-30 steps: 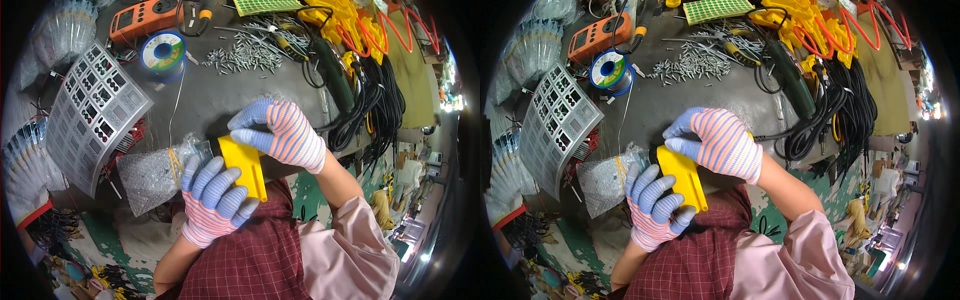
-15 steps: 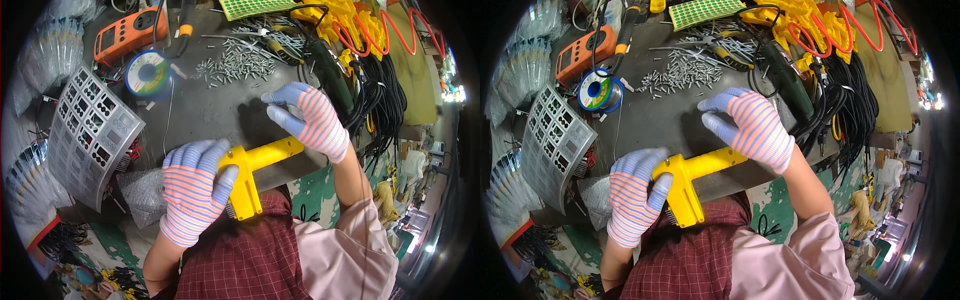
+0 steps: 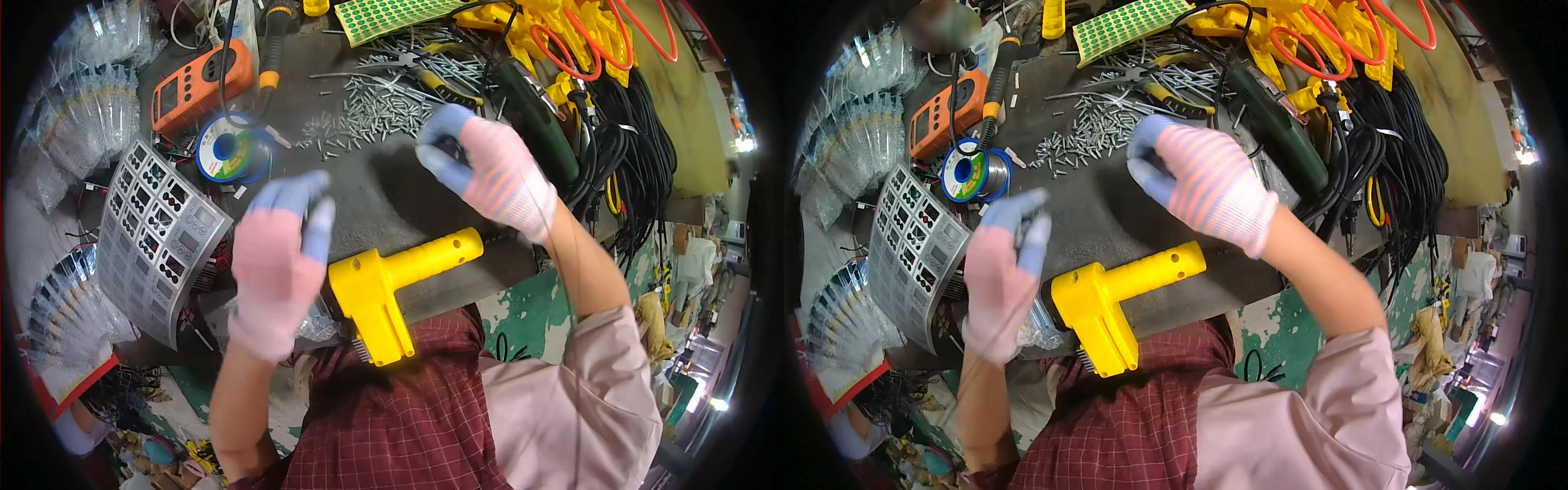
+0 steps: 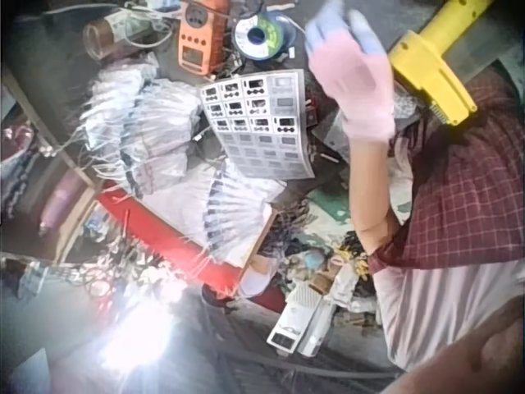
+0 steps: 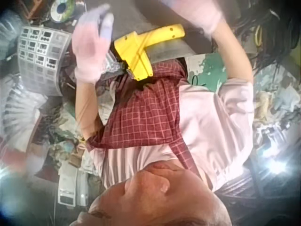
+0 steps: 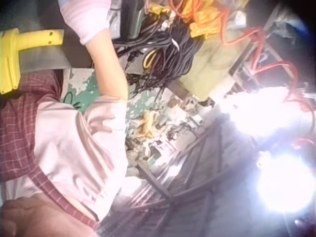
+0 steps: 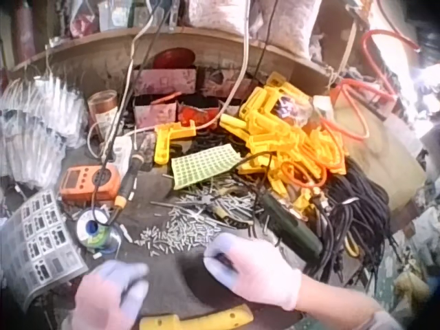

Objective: The person assembles a handheld electronic device by soldering wires to a circuit board inside a plastic casing using a soldering iron, testing the digital display, and fastening the casing with screws using pneumatic screwdrivers. Finally, the person peels a sticker from a sheet and sticks it onto the device.

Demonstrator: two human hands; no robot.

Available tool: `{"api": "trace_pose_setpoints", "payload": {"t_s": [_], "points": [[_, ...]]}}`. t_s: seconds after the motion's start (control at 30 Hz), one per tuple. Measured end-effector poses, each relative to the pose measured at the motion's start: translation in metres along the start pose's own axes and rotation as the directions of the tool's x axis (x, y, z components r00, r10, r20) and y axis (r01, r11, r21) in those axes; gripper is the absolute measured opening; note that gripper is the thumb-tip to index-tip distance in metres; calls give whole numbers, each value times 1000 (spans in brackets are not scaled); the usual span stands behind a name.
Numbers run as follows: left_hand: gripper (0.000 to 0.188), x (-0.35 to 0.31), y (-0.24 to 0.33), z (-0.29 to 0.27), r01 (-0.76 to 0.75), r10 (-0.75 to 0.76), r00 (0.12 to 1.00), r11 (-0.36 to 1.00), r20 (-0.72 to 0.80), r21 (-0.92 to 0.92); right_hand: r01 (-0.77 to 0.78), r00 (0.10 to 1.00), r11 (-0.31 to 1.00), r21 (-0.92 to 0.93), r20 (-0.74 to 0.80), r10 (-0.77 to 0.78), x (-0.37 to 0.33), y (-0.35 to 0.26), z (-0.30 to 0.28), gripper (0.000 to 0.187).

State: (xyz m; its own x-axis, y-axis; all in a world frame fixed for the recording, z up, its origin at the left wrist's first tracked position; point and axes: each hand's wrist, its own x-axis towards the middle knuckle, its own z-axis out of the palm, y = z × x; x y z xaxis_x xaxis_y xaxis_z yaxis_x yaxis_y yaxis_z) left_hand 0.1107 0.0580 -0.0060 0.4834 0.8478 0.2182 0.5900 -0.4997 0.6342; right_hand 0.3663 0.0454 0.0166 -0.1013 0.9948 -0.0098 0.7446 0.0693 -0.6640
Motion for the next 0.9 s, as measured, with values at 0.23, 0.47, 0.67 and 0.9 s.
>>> {"api": "trace_pose_setpoints", "payload": {"t_s": [0.23,0.47,0.67,0.9], "points": [[13,43,-35,33,-78,55,996,929,73,362,209,978,927,311,-95,-188,-89,-2,-20,21],[13,30,16,30,-85,85,996,993,0,-86,210,925,970,-123,-297,-238,-123,14,17,25],[11,28,54,43,-173,264,921,935,286,-308,149,906,983,-105,-383,-178,-126,18,42,27],[17,22,61,45,-363,423,861,900,282,-243,176,831,952,-252,-480,-281,-130,18,58,26]]}}
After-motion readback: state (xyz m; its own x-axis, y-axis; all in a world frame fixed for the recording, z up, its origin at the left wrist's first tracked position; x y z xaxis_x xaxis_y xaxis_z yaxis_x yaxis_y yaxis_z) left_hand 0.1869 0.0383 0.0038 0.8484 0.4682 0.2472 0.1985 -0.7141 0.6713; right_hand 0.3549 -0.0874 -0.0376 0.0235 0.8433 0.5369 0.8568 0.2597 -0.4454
